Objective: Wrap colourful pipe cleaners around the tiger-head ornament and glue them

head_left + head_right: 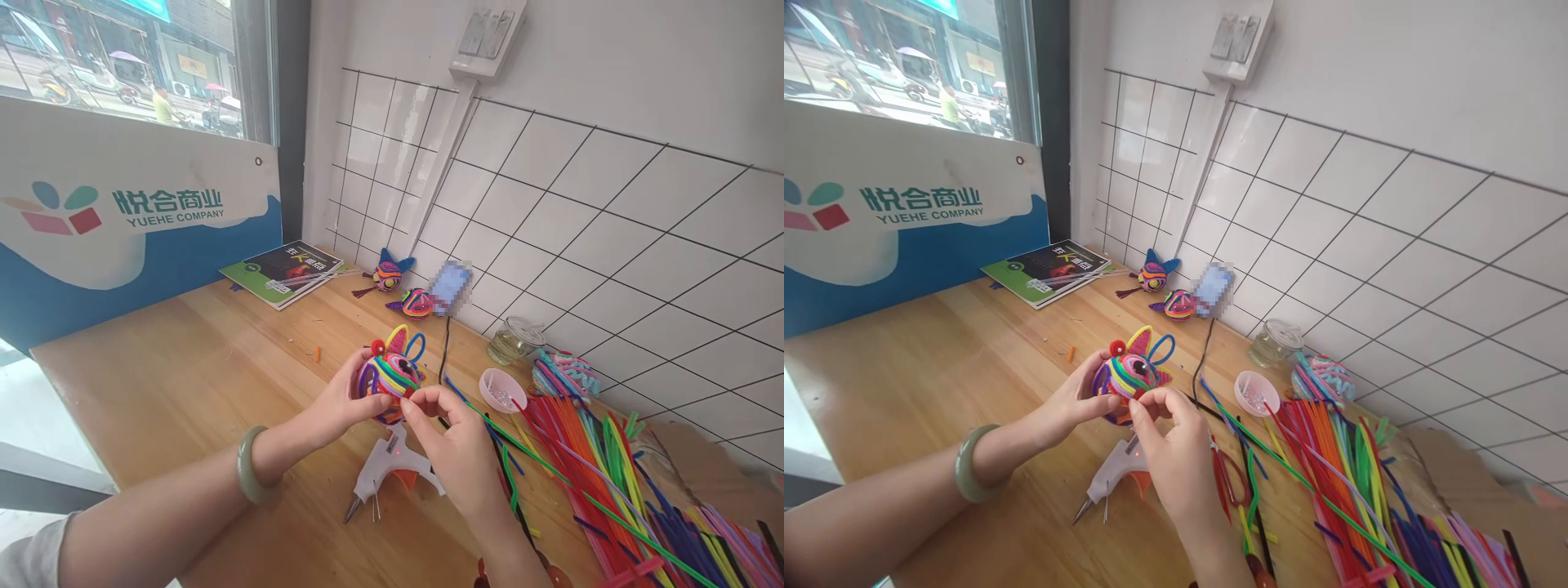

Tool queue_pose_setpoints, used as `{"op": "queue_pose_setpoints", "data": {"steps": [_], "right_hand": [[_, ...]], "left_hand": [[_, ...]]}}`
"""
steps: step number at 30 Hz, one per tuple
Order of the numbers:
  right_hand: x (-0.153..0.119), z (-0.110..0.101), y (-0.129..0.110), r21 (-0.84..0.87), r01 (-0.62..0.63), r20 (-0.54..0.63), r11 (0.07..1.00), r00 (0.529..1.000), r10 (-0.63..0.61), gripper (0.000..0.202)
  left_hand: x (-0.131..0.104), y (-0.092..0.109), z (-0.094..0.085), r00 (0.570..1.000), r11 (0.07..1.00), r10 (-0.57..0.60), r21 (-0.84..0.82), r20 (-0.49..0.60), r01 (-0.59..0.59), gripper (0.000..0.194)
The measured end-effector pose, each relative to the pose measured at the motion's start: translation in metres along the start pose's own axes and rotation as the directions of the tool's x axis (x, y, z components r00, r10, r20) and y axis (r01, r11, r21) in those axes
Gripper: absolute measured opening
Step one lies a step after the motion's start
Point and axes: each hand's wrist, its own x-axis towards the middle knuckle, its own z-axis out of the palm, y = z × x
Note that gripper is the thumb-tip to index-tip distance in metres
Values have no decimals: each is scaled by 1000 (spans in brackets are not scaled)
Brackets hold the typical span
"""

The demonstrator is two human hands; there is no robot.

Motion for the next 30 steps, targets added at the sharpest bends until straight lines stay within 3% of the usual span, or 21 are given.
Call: {"op": "queue_pose_setpoints", "data": {"steps": [13, 30], "right_hand": [[1, 0, 1, -6, 12, -3, 1000, 1000, -12, 27], [1, 6, 7, -40, 20, -55, 999, 998, -22, 26]], "left_hand": [[-1, -1, -1, 1000, 998, 1, 62, -28, 0, 61], [-3, -3, 1, 998, 998, 44, 46, 43, -46, 59]]}}
